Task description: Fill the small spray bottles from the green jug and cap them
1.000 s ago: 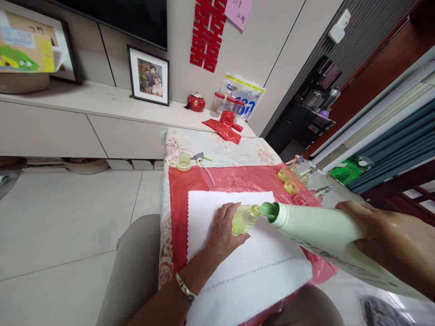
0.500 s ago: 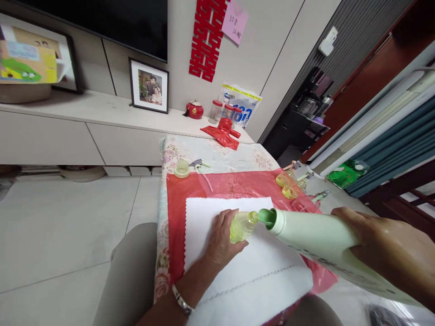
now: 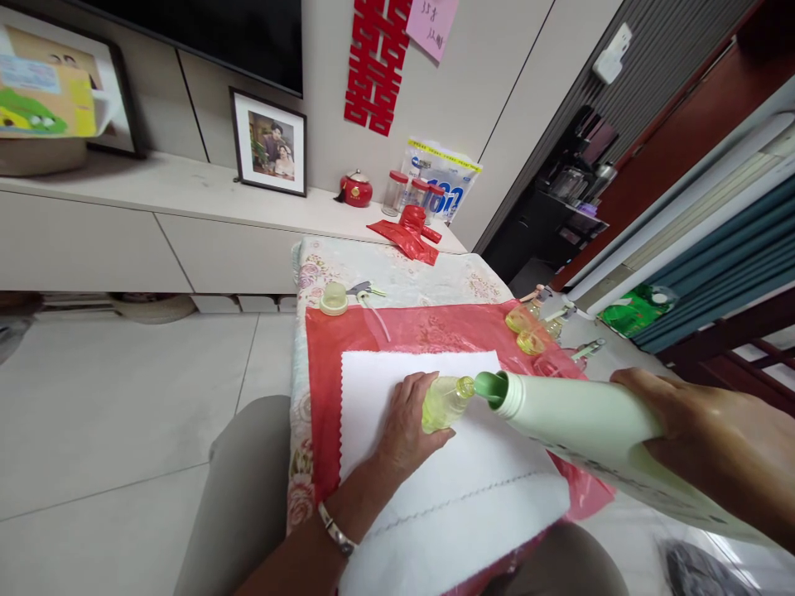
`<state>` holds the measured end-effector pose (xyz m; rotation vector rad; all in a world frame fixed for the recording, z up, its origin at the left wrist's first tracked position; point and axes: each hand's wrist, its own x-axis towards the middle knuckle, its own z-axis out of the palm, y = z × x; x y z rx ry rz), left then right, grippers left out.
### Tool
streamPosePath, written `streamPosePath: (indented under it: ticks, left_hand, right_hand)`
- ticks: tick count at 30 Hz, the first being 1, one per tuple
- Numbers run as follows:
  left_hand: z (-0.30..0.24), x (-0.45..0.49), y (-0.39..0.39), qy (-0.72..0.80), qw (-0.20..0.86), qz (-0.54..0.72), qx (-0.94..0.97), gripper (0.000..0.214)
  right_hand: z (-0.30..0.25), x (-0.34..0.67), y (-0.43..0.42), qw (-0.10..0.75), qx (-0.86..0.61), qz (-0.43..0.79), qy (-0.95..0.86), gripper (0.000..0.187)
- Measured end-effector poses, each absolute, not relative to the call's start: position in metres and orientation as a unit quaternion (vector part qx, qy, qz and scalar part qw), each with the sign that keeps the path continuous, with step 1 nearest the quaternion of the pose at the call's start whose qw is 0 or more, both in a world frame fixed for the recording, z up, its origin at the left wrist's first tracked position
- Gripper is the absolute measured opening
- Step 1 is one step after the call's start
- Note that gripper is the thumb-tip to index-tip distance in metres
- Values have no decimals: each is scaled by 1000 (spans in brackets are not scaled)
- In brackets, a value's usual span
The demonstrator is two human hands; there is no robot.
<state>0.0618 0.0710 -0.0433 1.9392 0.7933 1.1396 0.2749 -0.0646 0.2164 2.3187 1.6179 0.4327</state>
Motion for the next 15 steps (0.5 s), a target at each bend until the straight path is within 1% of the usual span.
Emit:
streamPosePath:
  ticks: [2,5,15]
  left_hand:
    - [-43,62,71,310,370,443,755,91]
    - [-43,61,71,309,369,445,756,92]
    - [-41,61,71,308,366,439,760,92]
  right_hand:
    - [217,274,-64,164,808,123,553,34]
    - [218,273,-62,170,817,105,540,34]
    - [217,275,-66,170,806,123,554,35]
